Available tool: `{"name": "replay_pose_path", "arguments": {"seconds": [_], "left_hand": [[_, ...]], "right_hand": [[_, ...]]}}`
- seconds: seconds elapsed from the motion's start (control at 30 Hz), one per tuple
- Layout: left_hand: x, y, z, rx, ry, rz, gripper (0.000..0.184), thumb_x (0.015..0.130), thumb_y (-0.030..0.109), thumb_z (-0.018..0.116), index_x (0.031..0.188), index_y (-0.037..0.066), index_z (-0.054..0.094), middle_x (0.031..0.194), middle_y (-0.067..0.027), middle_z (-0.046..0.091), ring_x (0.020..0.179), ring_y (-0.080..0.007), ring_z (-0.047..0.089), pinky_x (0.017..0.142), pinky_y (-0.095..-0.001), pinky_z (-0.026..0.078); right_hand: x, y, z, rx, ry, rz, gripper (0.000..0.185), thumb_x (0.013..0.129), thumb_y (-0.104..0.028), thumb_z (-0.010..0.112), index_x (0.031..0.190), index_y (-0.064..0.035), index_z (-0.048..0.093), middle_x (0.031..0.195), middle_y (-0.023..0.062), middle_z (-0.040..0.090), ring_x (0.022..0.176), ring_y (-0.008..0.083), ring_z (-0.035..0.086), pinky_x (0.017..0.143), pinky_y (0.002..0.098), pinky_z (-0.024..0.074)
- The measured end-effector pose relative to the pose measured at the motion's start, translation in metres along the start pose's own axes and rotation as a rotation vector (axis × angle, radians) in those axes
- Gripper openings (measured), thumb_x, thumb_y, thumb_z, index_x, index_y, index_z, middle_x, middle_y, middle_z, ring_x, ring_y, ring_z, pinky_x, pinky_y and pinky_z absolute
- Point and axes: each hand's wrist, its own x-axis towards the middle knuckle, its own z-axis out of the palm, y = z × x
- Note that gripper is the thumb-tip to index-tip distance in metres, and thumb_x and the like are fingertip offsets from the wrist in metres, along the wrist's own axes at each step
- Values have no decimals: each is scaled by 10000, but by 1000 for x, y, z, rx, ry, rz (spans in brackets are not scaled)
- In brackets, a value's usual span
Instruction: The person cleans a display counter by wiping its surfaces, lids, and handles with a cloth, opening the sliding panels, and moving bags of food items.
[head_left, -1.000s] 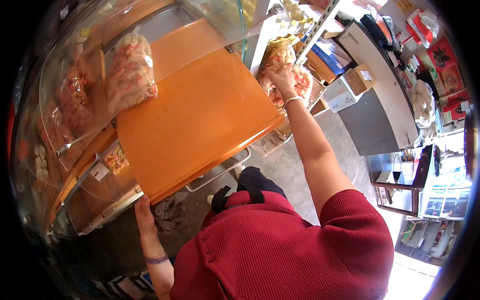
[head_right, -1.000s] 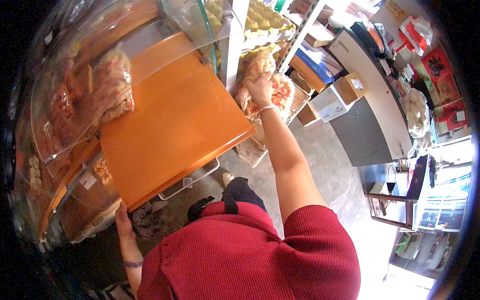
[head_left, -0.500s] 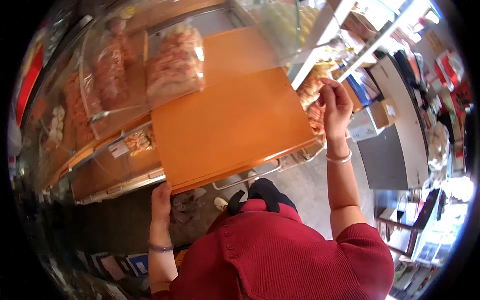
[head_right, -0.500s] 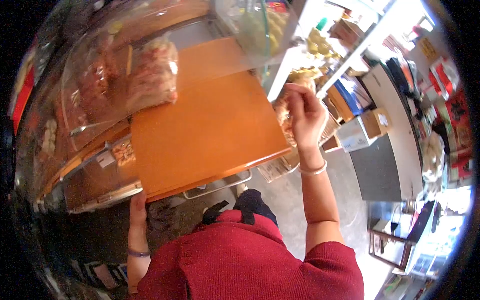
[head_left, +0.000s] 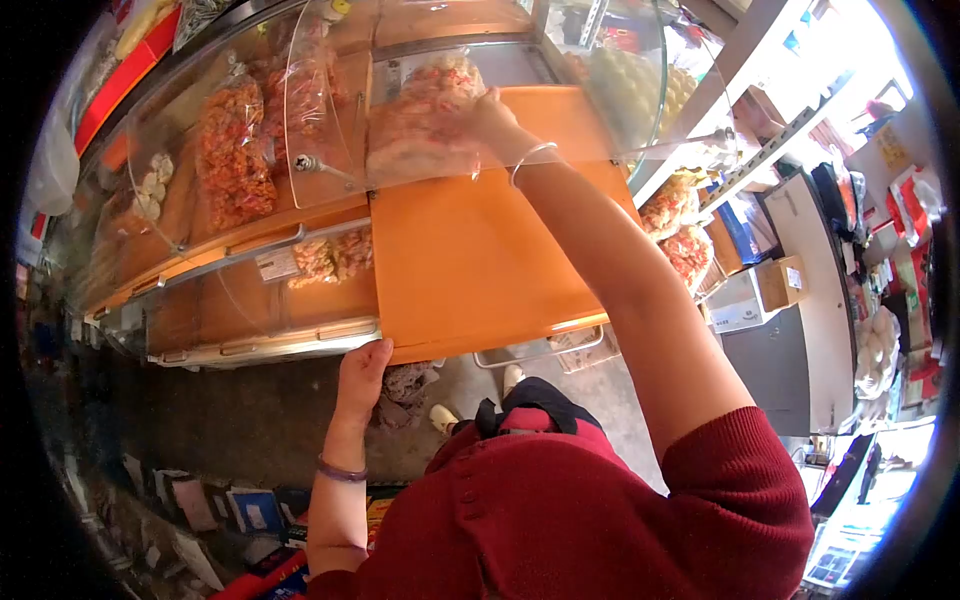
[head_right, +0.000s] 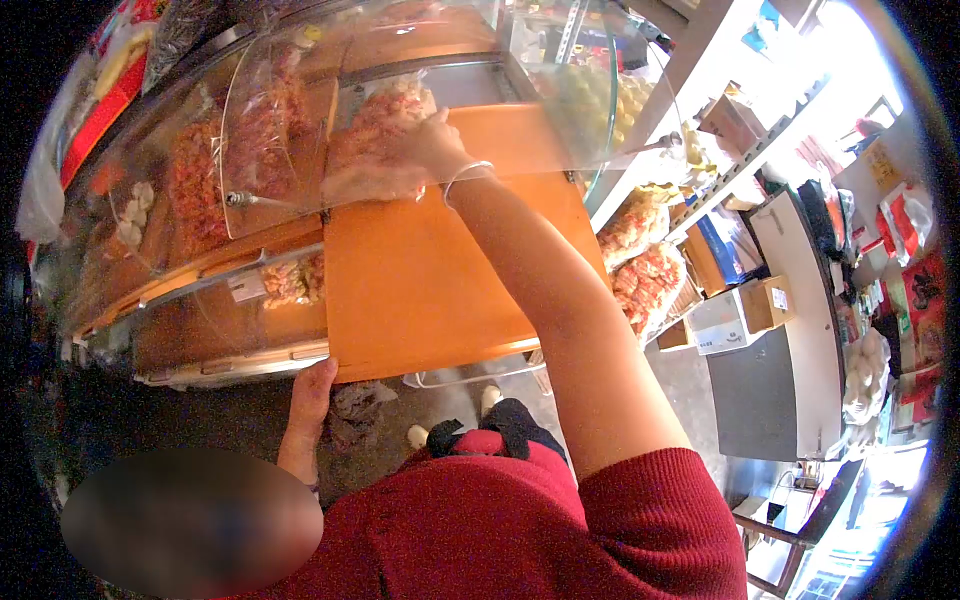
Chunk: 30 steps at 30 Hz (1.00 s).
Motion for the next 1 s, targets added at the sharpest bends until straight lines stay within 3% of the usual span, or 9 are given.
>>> {"name": "replay_pose_path", "arguments": {"seconds": [0.13, 0.23, 0.37, 0.47, 0.53, 0.57, 0.63, 0.77, 1.0], "left_hand": [[3, -6, 0, -24, -13, -8, 358, 925, 309, 561, 923, -41, 640, 798, 51, 562, 749, -57, 472, 707, -230, 407], [6, -19, -5, -4, 8, 6, 341, 925, 309, 560, 861, -20, 623, 777, 58, 536, 734, -58, 451, 685, -232, 396], [10, -18, -7, -5, -12, -11, 326, 930, 311, 547, 760, 34, 565, 741, 72, 473, 712, -63, 402, 655, -243, 368], [15, -26, -10, -49, -45, -8, 329, 939, 315, 529, 741, 52, 539, 736, 76, 445, 711, -66, 381, 651, -249, 354], [14, -28, -11, -85, -26, -32, 344, 939, 340, 519, 806, 28, 576, 791, 58, 508, 747, -68, 429, 695, -249, 381], [13, -26, -11, -84, -44, -37, 344, 939, 340, 519, 806, 28, 576, 791, 58, 508, 747, -68, 429, 695, -249, 381], [10, -19, -10, -120, -66, -57, 351, 937, 344, 519, 848, 12, 590, 831, 41, 537, 776, -72, 456, 722, -252, 393], [12, -15, -12, -177, -89, -74, 374, 933, 351, 520, 912, -11, 612, 892, 16, 580, 819, -79, 496, 762, -257, 411], [9, -4, -10, -108, -118, -29, 426, 927, 361, 514, 1028, -43, 606, 1007, -31, 605, 918, -112, 535, 829, -285, 424]], "right_hand": [[17, 5, 20, -451, -60, -53, 566, 954, -442, 299, 1341, -32, 343, 1167, 155, 576, 937, 371, 608, 911, 546, 407], [-19, -19, -16, 1156, -8, 204, 464, 916, -328, 423, 1261, -17, 414, 1142, 153, 578, 905, 296, 617, 838, 437, 456], [-80, -29, -48, 1805, 29, 252, 348, 864, -175, 587, 1153, 3, 508, 1109, 151, 580, 862, 197, 630, 740, 290, 522], [-149, -27, -77, 1917, 10, 326, 277, 856, -164, 626, 1065, 12, 575, 1096, 136, 588, 819, 157, 637, 688, 269, 543], [-218, -24, -125, 1974, -65, 532, 338, 823, -173, 654, 1116, -21, 583, 1027, 127, 617, 887, 229, 626, 742, 322, 516], [-254, -8, -130, 1478, 186, 55, 339, 830, -197, 641, 1122, -33, 586, 1078, 162, 598, 974, 273, 592, 818, 359, 488], [-322, 25, -141, 874, 258, -278, 349, 875, -263, 549, 1155, -56, 579, 1242, 259, 506, 1208, 394, 437, 1028, 433, 342], [-421, 27, -166, 1704, 556, 490, 655, 741, -151, 524, 1327, 92, 363, 1308, 219, 474, 1189, 284, 495, 1042, 364, 352], [-452, 143, -129, 1520, 812, 603, 653, 832, 26, 519, 1423, -51, 253, 1319, 169, 459, 1122, 249, 539, 939, 357, 462]]}}
